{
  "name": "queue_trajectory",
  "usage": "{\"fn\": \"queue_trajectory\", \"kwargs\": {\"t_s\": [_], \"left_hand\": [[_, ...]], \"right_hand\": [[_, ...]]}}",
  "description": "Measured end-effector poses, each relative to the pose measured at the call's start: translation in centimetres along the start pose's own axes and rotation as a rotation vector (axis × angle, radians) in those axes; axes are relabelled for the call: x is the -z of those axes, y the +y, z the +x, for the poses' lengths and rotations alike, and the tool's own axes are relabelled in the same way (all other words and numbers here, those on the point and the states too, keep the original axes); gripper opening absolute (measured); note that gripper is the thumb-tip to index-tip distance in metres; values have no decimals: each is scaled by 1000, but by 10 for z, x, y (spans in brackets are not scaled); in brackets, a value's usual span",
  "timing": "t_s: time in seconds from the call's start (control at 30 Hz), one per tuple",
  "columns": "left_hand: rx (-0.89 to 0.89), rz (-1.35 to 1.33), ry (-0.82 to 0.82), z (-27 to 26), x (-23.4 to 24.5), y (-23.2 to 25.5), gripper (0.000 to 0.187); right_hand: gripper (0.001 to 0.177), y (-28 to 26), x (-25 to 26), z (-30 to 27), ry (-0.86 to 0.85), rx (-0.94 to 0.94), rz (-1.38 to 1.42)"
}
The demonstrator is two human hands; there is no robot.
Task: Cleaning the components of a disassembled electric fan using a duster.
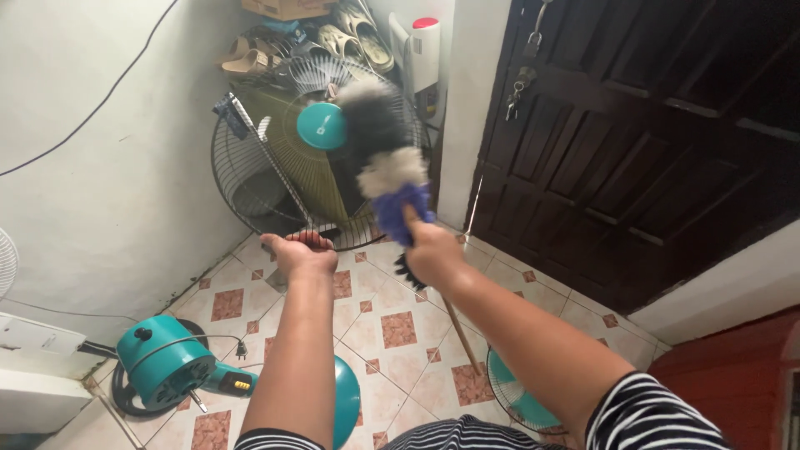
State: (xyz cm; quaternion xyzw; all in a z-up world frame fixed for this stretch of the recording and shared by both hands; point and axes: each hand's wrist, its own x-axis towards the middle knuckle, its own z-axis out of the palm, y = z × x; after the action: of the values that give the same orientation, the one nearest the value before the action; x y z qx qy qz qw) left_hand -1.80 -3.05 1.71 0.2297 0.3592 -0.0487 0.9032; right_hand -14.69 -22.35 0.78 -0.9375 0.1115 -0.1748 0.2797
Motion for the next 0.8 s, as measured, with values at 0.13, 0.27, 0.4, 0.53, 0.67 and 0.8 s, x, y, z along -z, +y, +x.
{"fn": "queue_trajectory", "kwargs": {"t_s": [0.13, 0.27, 0.4, 0.53, 0.67, 0.8], "left_hand": [[6, 29, -51, 9, 5, -1, 70], [-2, 28, -89, 15, 16, 8, 67], [-34, 135, -103, 16, 26, 23, 65], [-68, 263, -194, 34, 36, 33, 62], [-86, 256, -220, 29, 39, 44, 60], [-76, 323, -257, 37, 49, 59, 59]], "right_hand": [[76, -44, 37, -11, -279, -60, 79], [55, -6, 42, 8, -154, -62, 117], [55, 67, 41, 46, 50, -132, 78], [55, 39, 51, 34, 59, -116, 62], [65, 18, 57, 7, -128, 58, -63], [50, 51, 66, 27, -162, 44, -111]]}}
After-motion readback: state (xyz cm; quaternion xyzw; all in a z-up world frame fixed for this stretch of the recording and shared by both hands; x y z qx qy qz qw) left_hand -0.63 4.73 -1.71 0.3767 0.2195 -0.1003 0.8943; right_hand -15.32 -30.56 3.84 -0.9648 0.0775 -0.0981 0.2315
